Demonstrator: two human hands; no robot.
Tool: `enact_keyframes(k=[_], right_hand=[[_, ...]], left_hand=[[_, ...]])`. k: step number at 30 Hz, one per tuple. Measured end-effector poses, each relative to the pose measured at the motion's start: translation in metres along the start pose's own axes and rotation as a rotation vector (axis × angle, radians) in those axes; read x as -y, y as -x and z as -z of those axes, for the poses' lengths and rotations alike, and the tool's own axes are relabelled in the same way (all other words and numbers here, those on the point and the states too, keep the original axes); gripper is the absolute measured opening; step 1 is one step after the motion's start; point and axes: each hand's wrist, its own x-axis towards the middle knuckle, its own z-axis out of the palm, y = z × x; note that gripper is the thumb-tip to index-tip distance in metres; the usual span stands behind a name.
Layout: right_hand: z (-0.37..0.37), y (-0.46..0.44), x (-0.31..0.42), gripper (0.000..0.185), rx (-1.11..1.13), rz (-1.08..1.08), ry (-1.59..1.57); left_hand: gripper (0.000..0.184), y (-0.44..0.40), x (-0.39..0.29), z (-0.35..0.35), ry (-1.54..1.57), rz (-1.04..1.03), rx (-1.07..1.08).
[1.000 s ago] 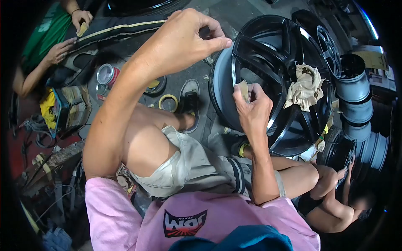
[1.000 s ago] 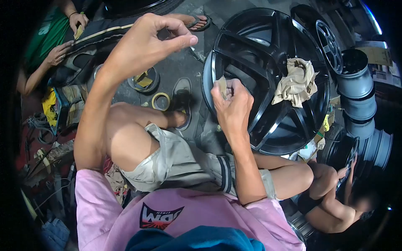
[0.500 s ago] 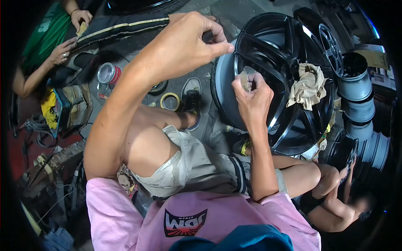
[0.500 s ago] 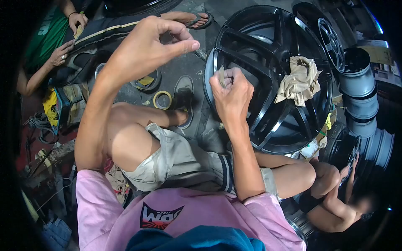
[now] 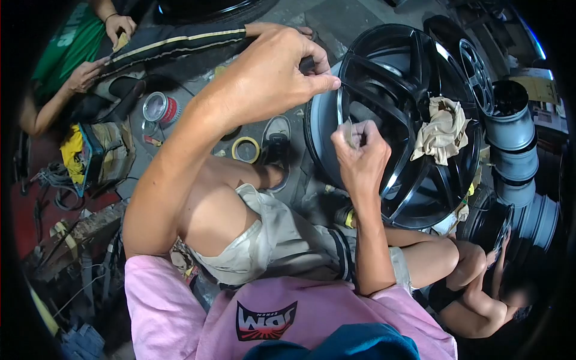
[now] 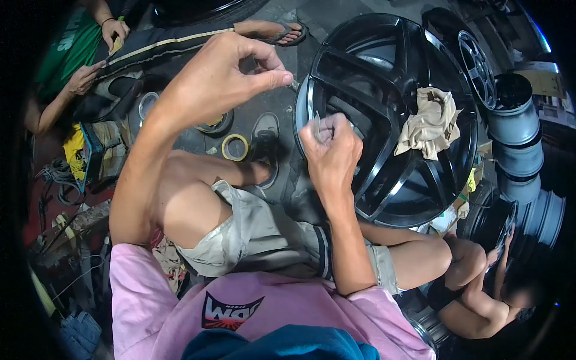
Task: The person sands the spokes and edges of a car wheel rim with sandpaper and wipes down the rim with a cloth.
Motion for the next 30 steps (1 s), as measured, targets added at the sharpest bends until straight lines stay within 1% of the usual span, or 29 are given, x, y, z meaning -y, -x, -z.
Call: enact_keyframes(k=[2,3,6,7,10,11,14,15,18,21,22,24,26,27,29,30], right_hand=[[-0.002,-0.01,0.0,0.024,0.012,0.002,-0.053],[0.0,-0.013,0.009,0.025,0.033,-0.085,-0.082],[0.0,-0.005,0.0,0.026,0.012,-0.078,-0.065],[0.001,-0.005,-0.001,0.027,0.027,-0.076,-0.074],[-0.002,-0.018,0.002,0.028,0.039,-0.044,-0.065],[-0.006,-0.025,0.003,0.029,0.02,-0.013,-0.084],[-0.006,-0.022,0.004,0.03,0.011,-0.011,-0.075],[-0.003,-0.019,0.005,0.029,0.036,-0.057,-0.073],[-0.002,-0.022,0.006,0.028,0.055,-0.045,-0.022],[-0.01,-0.026,0.003,0.028,0.017,-0.006,-0.07],[-0.011,-0.028,0.005,0.028,0.001,0.022,-0.092],[-0.004,-0.02,0.009,0.027,0.011,0.01,-0.043],[-0.001,-0.016,0.003,0.026,0.073,-0.072,-0.042],[-0.001,-0.019,0.005,0.026,0.063,-0.041,-0.026],[-0.005,-0.032,0.007,0.027,0.059,-0.031,-0.046],[-0.007,-0.035,0.008,0.028,0.062,-0.01,-0.065]], left_hand=[[0.032,0.0,0.007,-0.007,0.026,-0.089,-0.072],[0.034,0.001,0.01,-0.01,0.035,-0.119,-0.094],[0.034,0.001,0.008,-0.004,0.033,-0.089,-0.085],[0.031,0.0,0.001,0.001,0.029,-0.013,-0.026],[0.028,-0.003,-0.006,0.0,0.035,0.073,0.062],[0.028,-0.003,-0.007,-0.001,0.037,0.082,0.072],[0.029,-0.001,-0.008,-0.002,0.022,0.1,0.078],[0.03,-0.001,-0.007,0.0,0.015,0.105,0.072],[0.03,-0.002,-0.007,-0.003,0.012,0.078,0.06],[0.029,0.0,-0.009,-0.005,0.012,0.104,0.062],[0.029,0.001,-0.009,-0.006,-0.003,0.079,0.058],[0.029,0.0,-0.01,-0.001,-0.016,0.057,0.043],[0.029,-0.005,-0.015,0.003,-0.007,0.161,0.113],[0.029,-0.004,-0.013,0.001,-0.005,0.16,0.117],[0.03,-0.001,-0.007,-0.005,0.002,0.015,0.027],[0.03,0.0,-0.009,-0.006,0.001,0.015,0.03]])
